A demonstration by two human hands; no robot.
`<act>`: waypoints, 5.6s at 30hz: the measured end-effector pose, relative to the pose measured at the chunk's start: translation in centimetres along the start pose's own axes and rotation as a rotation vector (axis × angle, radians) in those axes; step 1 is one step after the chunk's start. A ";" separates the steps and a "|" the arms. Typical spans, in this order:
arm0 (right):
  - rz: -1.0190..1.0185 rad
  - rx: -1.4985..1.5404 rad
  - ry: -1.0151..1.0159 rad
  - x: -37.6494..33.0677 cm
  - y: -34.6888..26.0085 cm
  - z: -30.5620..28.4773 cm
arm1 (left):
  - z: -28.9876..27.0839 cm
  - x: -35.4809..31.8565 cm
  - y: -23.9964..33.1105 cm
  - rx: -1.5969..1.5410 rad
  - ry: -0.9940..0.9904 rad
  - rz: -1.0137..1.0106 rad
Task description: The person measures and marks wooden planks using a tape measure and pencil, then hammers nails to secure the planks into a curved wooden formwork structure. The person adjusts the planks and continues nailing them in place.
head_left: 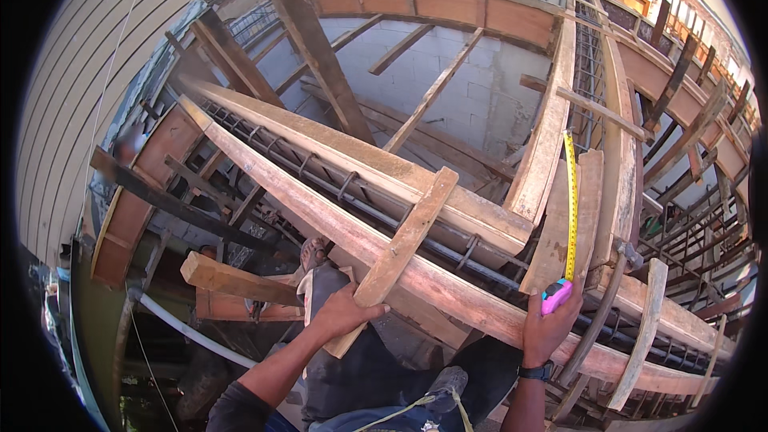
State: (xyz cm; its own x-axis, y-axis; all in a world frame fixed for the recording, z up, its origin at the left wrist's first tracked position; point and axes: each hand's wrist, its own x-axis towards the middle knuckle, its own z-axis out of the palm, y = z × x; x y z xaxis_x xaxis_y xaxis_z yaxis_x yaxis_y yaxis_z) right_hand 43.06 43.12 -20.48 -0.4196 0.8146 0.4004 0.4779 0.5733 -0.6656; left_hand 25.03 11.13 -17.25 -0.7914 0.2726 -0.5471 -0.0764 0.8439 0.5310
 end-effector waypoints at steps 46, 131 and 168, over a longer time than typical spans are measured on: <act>0.299 0.231 -0.050 0.6 -1.0 -0.1 | -0.5 1.5 -1.6 -0.404 -0.391 -0.162; 1.378 0.871 -0.281 -1.9 -29.1 3.2 | -9.2 2.5 14.4 -0.378 -0.711 0.121; 0.546 0.330 -0.317 5.8 -20.8 15.2 | -8.9 7.0 3.7 -0.445 -0.529 -0.278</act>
State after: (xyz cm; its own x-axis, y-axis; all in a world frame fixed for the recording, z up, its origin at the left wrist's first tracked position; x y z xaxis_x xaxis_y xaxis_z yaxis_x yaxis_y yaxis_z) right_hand 18.93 34.60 -13.88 -0.4148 0.8844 -0.2138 0.4466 -0.0068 -0.8947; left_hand 13.82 11.99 -13.33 -0.3185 0.3571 -0.8781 -0.5584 0.6779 0.4783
